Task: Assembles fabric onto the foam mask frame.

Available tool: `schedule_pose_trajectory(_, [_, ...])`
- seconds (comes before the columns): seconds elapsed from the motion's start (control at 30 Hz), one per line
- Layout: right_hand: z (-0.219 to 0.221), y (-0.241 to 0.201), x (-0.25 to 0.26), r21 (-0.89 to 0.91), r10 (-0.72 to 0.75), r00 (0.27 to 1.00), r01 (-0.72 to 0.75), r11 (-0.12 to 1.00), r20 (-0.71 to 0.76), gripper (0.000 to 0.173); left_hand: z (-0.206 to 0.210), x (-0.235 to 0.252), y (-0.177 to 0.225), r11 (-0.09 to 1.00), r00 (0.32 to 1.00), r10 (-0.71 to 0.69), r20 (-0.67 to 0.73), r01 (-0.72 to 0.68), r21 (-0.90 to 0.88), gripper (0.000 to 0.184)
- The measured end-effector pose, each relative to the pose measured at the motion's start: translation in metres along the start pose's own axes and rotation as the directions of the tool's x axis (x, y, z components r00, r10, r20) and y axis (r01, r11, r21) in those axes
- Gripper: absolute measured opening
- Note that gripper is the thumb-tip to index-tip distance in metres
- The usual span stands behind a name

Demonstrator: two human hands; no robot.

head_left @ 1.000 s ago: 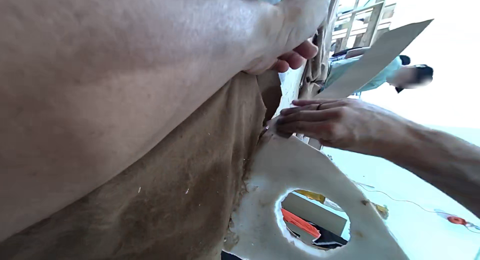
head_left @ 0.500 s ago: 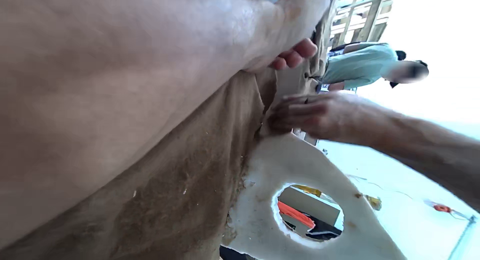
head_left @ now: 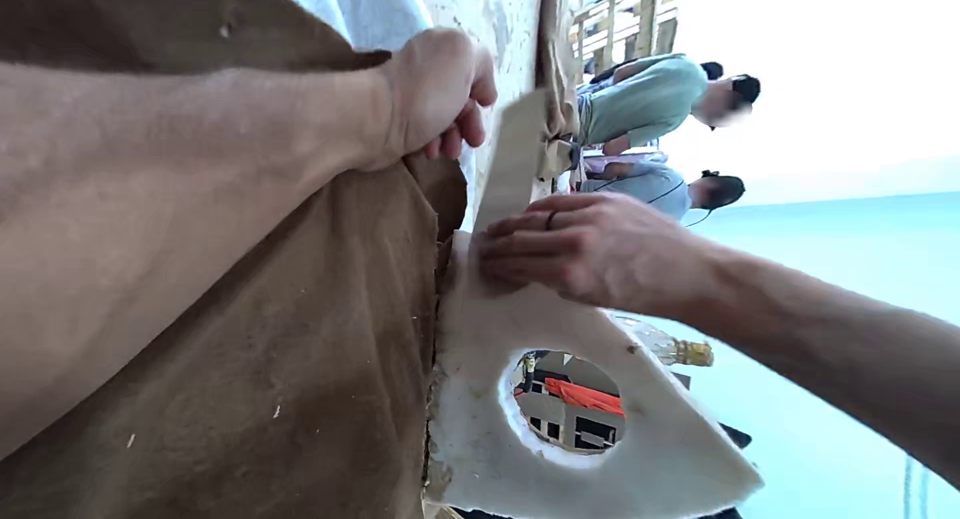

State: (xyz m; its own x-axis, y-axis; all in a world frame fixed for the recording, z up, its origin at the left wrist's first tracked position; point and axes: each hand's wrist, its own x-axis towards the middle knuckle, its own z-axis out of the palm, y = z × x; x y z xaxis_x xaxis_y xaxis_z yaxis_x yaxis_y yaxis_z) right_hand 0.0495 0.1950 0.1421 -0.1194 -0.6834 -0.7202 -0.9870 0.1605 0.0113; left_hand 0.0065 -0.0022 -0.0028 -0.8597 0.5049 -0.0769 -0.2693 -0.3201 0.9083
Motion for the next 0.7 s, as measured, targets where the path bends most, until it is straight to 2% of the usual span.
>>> schedule_pose_trajectory(0.03, [-0.01,0.007,-0.008,-0.014,0.091,0.996,-0.091,0.996,0.002,0.031,0.0,0.003,-0.008,0.97,0.988,0.143,0.055,-0.151,0.189,0.026])
schedule_pose_trajectory(0.07, [-0.025,0.009,-0.016,-0.037,0.202,0.979,-0.202,0.979,-0.014,0.03,0.002,0.005,-0.015,0.877,0.952,0.272,0.139,-0.305,0.371,0.023])
schedule_pose_trajectory(0.13, [-0.067,-0.004,-0.027,-0.104,0.42,0.901,-0.431,0.896,-0.11,0.027,0.012,-0.002,-0.024,0.577,0.845,0.382,0.375,-0.535,0.618,0.019])
schedule_pose_trajectory(0.17, [-0.088,-0.018,-0.028,-0.143,0.501,0.844,-0.529,0.836,-0.193,0.024,0.015,-0.01,-0.026,0.431,0.798,0.373,0.474,-0.601,0.673,0.019])
schedule_pose_trajectory(0.23, [-0.115,-0.054,-0.035,-0.174,0.653,0.68,-0.725,0.666,-0.334,0.022,0.015,-0.023,-0.033,0.21,0.698,0.327,0.637,-0.711,0.671,0.027])
schedule_pose_trajectory(0.3, [-0.126,-0.099,-0.049,-0.084,0.818,0.493,-0.867,0.492,-0.298,0.031,0.006,-0.034,-0.039,0.068,0.625,0.195,0.756,-0.777,0.625,0.032])
schedule_pose_trajectory(0.33, [-0.128,-0.117,-0.049,-0.043,0.862,0.426,-0.901,0.431,-0.274,0.032,0.001,-0.037,-0.04,0.022,0.608,0.138,0.782,-0.791,0.611,0.031])
schedule_pose_trajectory(0.37, [-0.128,-0.134,-0.043,-0.009,0.894,0.369,-0.925,0.38,-0.253,0.032,-0.002,-0.04,-0.041,0.009,0.598,0.116,0.793,-0.799,0.601,0.03])
schedule_pose_trajectory(0.43, [-0.113,-0.169,-0.019,0.073,0.937,0.265,-0.955,0.288,-0.227,0.026,-0.004,-0.041,-0.038,0.052,0.611,0.112,0.783,-0.791,0.61,0.029])
schedule_pose_trajectory(0.5, [-0.082,-0.188,0.013,0.193,0.951,0.146,-0.96,0.203,-0.274,0.02,-0.003,-0.04,-0.032,0.121,0.657,0.05,0.752,-0.752,0.648,0.028])
schedule_pose_trajectory(0.57, [-0.052,-0.184,0.045,0.289,0.929,0.055,-0.942,0.169,-0.365,0.018,-0.004,-0.038,-0.027,0.178,0.696,-0.012,0.718,-0.705,0.687,0.029])
schedule_pose_trajectory(0.63, [-0.028,-0.169,0.074,0.342,0.918,0.026,-0.923,0.174,-0.396,0.02,-0.003,-0.035,-0.019,0.214,0.716,-0.088,0.692,-0.665,0.716,0.03])
schedule_pose_trajectory(0.7, [-0.006,-0.153,0.097,0.373,0.923,0.016,-0.912,0.171,-0.385,0.021,-0.004,-0.034,-0.016,0.233,0.731,-0.086,0.678,-0.646,0.726,0.028])
